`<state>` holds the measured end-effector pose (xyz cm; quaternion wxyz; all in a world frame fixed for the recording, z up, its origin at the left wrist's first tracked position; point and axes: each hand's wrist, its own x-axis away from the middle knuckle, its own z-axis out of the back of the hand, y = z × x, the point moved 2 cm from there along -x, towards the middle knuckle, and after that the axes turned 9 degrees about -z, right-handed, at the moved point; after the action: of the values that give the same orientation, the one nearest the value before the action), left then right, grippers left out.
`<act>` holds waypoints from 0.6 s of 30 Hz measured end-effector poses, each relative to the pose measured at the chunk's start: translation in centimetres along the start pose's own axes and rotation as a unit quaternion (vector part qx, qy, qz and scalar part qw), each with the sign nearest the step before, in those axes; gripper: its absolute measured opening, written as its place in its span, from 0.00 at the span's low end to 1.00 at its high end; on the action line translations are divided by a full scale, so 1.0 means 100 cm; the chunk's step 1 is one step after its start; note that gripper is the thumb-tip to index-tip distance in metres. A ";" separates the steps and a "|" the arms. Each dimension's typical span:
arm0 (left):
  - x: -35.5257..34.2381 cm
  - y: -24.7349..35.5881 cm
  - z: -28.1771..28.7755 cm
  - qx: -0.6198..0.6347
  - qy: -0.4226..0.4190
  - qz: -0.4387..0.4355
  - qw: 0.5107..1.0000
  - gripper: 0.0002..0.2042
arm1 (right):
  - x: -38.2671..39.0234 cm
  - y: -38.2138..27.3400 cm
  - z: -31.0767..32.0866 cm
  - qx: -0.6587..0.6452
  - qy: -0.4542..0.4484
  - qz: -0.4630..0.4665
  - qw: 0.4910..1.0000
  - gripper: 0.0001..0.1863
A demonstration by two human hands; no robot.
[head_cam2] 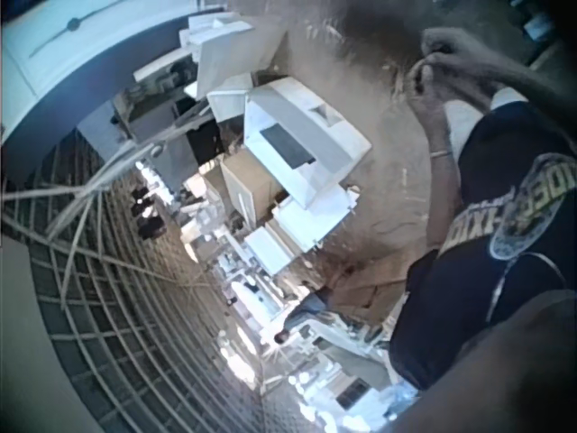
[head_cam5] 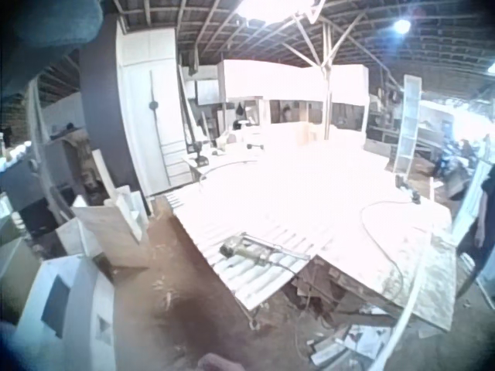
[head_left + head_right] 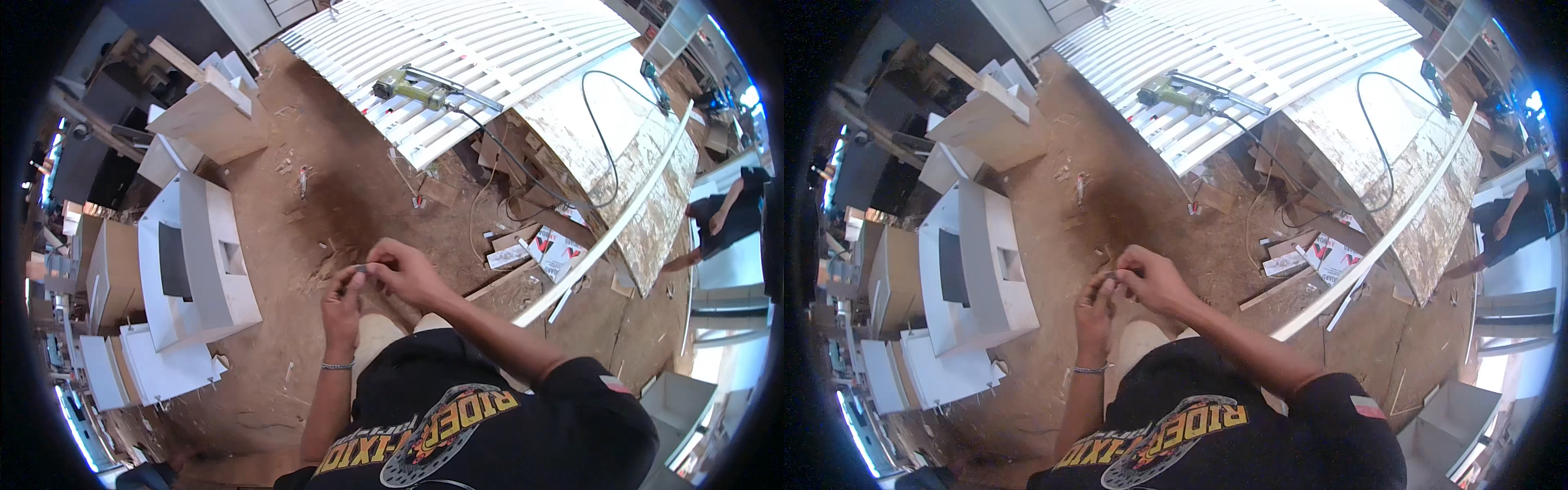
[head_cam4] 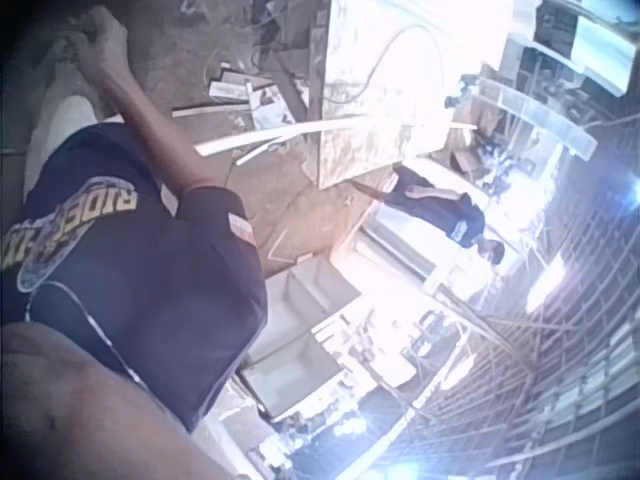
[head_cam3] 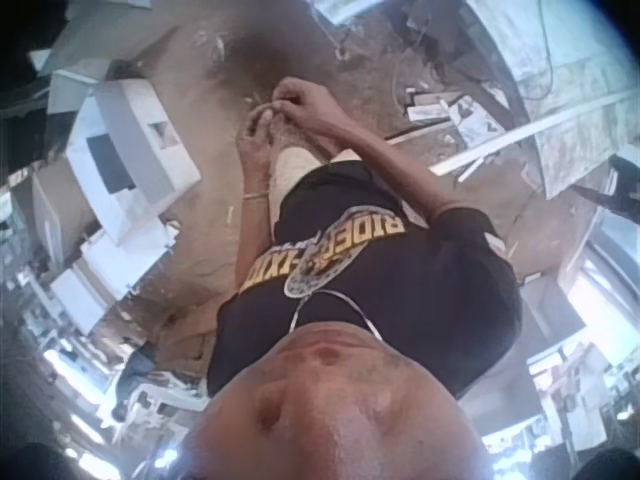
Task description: The person aligns white wooden slats on a larger frame and secures them using a pneumatic nail gun, then retrieves hardware from a container at a workbench.
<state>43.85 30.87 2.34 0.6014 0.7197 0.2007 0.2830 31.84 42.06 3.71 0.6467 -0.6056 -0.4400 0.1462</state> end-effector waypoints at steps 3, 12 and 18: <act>-0.095 0.004 0.022 -0.031 0.016 -0.025 0.999 0.06 | -0.090 -0.037 0.007 0.150 0.013 0.098 0.984 0.10; -0.406 0.032 0.078 0.005 -0.088 -0.047 0.995 0.06 | -0.365 -0.056 0.208 0.641 0.427 0.040 0.637 0.31; -0.568 0.085 0.087 0.076 -0.225 0.009 0.971 0.08 | -0.419 -0.096 0.219 0.572 0.375 -0.068 0.726 0.25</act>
<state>5.95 -13.04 0.21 0.5721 0.8103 0.0746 0.1026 -11.68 24.01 -6.60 0.9911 -0.0947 -0.0347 0.0864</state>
